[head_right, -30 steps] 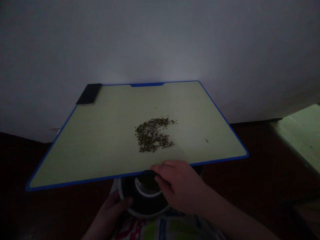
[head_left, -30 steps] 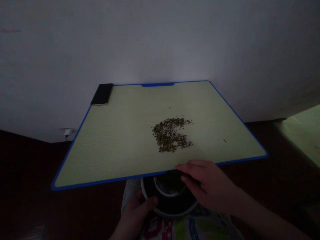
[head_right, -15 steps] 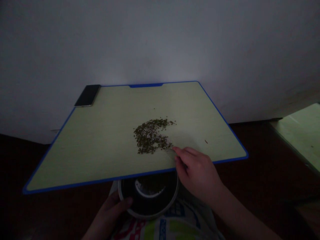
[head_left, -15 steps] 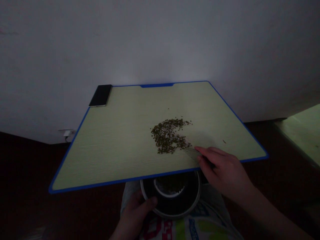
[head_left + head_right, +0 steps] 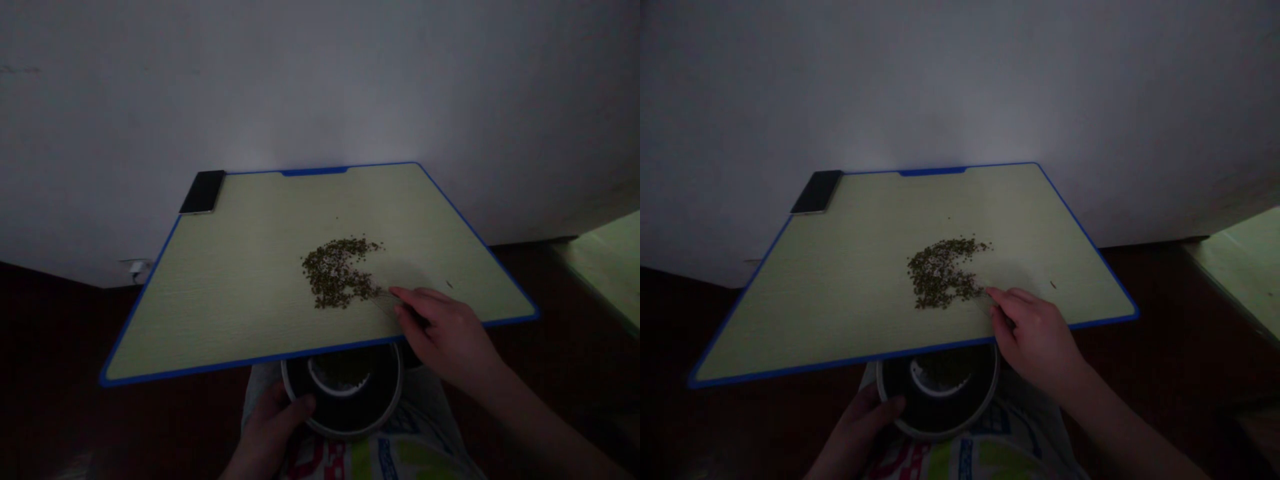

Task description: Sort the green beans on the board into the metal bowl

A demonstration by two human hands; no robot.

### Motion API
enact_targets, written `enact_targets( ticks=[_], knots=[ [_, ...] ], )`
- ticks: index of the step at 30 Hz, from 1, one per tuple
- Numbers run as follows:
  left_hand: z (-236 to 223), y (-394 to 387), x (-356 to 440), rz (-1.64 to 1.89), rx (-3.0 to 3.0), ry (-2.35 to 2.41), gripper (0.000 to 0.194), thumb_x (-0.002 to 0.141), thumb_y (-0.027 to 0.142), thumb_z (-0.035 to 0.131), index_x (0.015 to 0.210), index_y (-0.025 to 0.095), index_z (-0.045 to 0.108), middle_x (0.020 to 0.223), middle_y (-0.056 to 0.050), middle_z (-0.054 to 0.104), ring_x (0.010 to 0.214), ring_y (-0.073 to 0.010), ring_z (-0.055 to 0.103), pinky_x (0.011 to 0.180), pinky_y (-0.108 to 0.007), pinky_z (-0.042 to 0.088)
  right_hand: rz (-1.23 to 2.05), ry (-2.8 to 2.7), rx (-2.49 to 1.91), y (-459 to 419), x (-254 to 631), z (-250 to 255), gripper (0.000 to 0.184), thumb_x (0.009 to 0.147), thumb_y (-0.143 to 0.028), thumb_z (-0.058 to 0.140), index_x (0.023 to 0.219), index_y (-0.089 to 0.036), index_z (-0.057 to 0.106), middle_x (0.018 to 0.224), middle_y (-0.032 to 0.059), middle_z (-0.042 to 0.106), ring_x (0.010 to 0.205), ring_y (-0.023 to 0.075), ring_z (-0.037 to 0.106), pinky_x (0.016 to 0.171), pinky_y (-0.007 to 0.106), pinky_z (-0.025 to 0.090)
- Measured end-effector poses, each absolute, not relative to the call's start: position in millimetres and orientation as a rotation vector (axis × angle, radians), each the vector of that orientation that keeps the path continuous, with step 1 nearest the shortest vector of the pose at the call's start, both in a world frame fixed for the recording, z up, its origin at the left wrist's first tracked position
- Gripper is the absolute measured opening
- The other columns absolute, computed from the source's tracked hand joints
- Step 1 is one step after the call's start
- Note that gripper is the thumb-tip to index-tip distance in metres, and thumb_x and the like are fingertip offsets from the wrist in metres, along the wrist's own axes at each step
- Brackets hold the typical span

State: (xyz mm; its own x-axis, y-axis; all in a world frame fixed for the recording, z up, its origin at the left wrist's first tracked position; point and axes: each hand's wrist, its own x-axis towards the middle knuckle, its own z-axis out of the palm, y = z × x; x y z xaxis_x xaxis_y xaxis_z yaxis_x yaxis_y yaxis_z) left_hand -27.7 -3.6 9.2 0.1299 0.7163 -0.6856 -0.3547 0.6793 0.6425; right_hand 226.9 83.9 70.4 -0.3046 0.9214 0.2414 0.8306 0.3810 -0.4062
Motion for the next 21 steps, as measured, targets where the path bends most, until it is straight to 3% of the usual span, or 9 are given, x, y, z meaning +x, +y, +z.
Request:
enact_targets(
  ticks=[11,21],
  knots=[
    [8.8,-2.2,-28.6,0.804,0.383,1.179,0.035,0.061,0.037,0.084,0.087,0.015,0.077,0.091,-0.013,0.081,0.087,-0.0296,0.074,0.088,-0.039,0.054,0.347,-2.222,-1.481,88.8,224.2,71.4,0.029,0.093,-0.021,0.048,0.113,-0.014,0.068,0.083,0.0072,0.071,0.069,0.0169,0.066,0.067,0.03,0.055],
    [5.9,-1.7,-29.8,0.805,0.364,1.195,0.038,0.061,0.033,0.084,0.094,0.014,0.076,0.095,-0.014,0.081,0.09,-0.0298,0.073,0.092,-0.042,0.053,0.397,-2.256,-1.439,89.2,221.3,72.9,0.031,0.093,-0.022,0.048,0.115,-0.015,0.068,0.086,0.0079,0.072,0.073,0.0177,0.067,0.068,0.03,0.055]
  ],
)
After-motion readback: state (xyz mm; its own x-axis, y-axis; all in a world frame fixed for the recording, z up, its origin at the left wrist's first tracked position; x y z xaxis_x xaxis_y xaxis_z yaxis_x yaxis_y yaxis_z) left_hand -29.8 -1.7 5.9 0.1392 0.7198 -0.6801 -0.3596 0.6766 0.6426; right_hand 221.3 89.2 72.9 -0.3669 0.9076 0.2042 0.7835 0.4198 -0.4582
